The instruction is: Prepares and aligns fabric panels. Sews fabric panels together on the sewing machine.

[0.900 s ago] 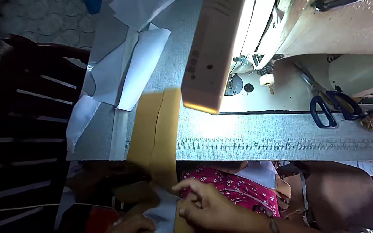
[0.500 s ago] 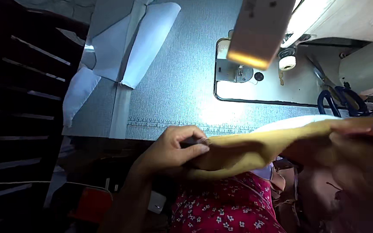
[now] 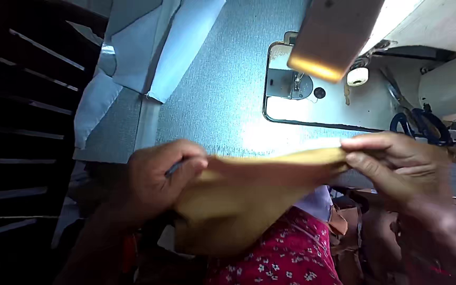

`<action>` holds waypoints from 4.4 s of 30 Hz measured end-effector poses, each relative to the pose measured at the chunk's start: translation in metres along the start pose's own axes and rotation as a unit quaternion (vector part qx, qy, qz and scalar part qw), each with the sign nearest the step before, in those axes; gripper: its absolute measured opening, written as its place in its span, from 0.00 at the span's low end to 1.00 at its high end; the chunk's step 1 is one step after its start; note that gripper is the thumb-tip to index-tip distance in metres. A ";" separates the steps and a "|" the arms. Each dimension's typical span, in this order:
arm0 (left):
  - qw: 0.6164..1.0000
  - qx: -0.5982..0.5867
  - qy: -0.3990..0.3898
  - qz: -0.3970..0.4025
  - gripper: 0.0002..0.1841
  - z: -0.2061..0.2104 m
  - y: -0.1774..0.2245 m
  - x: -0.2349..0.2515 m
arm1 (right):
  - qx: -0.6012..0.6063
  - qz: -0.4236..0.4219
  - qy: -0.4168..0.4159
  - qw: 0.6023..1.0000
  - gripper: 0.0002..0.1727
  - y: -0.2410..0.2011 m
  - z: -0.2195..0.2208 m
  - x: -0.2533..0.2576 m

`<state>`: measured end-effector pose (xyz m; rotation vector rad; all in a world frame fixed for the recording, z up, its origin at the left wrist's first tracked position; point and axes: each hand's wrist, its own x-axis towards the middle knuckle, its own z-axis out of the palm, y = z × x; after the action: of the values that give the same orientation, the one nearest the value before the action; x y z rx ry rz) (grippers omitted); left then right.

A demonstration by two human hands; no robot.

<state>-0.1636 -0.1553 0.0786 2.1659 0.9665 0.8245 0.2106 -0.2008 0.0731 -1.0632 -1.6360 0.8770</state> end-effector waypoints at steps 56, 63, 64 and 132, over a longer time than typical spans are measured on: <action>0.956 0.239 -0.142 0.091 0.25 0.130 -0.056 0.120 | -0.208 0.284 -0.014 0.936 0.17 0.043 -0.013 0.041; 0.965 0.214 -0.121 0.095 0.25 0.129 -0.048 0.121 | -0.018 0.318 -0.035 0.947 0.10 0.022 0.016 0.026; 0.967 0.206 -0.112 0.101 0.24 0.128 -0.045 0.123 | 0.061 0.288 0.002 0.956 0.08 0.023 0.034 0.024; 0.934 0.350 0.034 -0.059 0.35 0.218 0.027 0.083 | -0.472 -0.043 -0.023 0.880 0.17 0.032 0.021 0.042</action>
<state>0.0528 -0.1650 -0.0118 2.6322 1.5932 0.5424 0.1917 -0.1521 0.0527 -1.5889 -2.1882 -0.0283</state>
